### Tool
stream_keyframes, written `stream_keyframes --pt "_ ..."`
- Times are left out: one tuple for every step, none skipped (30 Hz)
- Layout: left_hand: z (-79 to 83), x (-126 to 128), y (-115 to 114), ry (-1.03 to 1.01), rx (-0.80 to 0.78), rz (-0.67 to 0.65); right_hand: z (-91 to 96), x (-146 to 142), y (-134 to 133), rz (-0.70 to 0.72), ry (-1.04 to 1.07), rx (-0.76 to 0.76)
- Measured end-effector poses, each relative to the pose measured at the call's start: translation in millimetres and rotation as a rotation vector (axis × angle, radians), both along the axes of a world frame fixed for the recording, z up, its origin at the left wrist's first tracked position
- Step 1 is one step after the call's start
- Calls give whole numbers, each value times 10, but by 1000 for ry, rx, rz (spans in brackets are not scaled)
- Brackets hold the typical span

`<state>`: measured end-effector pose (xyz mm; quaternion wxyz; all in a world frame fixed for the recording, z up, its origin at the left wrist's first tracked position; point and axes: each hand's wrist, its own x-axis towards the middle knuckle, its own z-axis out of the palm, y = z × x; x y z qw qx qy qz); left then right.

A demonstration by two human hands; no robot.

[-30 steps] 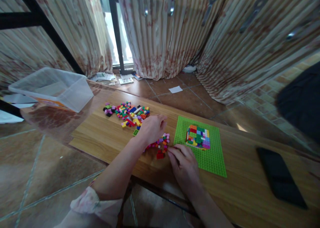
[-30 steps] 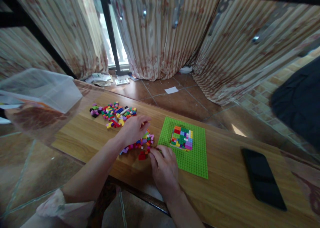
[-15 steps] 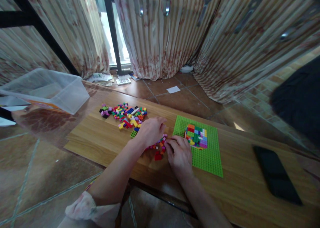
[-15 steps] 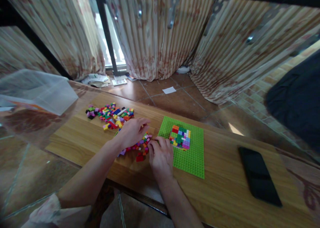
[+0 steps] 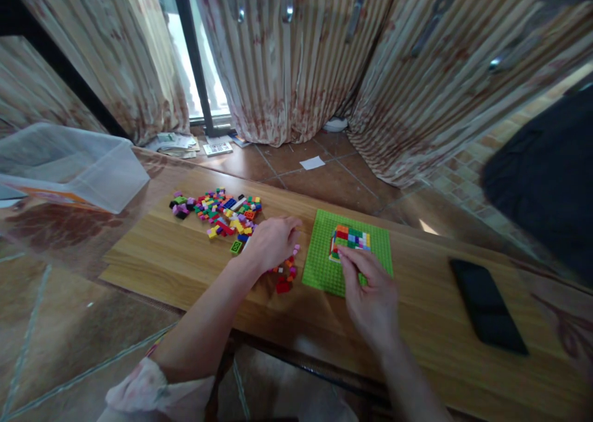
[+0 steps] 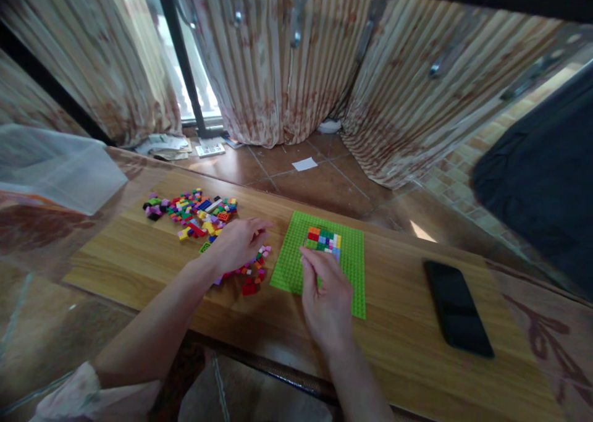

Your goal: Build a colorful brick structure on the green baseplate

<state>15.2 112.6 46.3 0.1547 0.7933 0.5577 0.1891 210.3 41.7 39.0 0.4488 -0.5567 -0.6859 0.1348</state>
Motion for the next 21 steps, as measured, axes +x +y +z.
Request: stream_keyframes --pt "1 3 -2 3 -2 -1 -8 102 3 -18 13 -15" --pt "1 6 -3 7 -4 -3 -20 207 9 -61 42 -37" --pt "0 9 -3 12 -4 -5 -35 309 17 -120 88 -58" --pt "-2 12 -2 18 -3 -9 -49 401 29 -168 128 -91" --pt "-5 16 0 24 -2 -12 -59 480 43 -215 160 -104" --pt "-8 19 2 29 -1 -16 -64 540 60 -248 176 -108" --pt "-13 23 4 33 -1 -19 -63 580 78 -263 179 -114" --pt "-18 26 6 37 -2 -21 -58 600 94 -269 168 -116" --pt "-23 29 9 42 -3 -22 -51 602 109 -265 147 -122" --pt "-28 32 13 46 -5 -25 -45 589 120 -255 122 -132" --pt "-33 33 16 49 -5 -28 -41 566 130 -240 99 -141" --pt "-37 34 19 51 -3 -32 -42 539 137 -222 81 -147" --pt "-41 34 23 52 0 -34 -49 511 143 -201 68 -146" --pt "-43 33 25 51 4 -37 -62 487 150 -182 56 -135" --pt "-44 31 27 48 7 -39 -79 467 156 -166 44 -118" --pt "-44 29 28 45 9 -38 -99 454 163 -159 29 -97" --pt "-43 26 27 42 8 -36 -122 446 170 -160 13 -80" --pt "-40 23 26 39 6 -34 -144 444 179 -166 1 -71" --pt "-36 20 24 36 2 -32 -166 444 187 -173 -5 -73" --pt "-32 17 22 34 -2 -28 -187 446 196 -179 -3 -84" --pt "-27 13 20 32 -6 -24 -207 449 205 -183 6 -97"
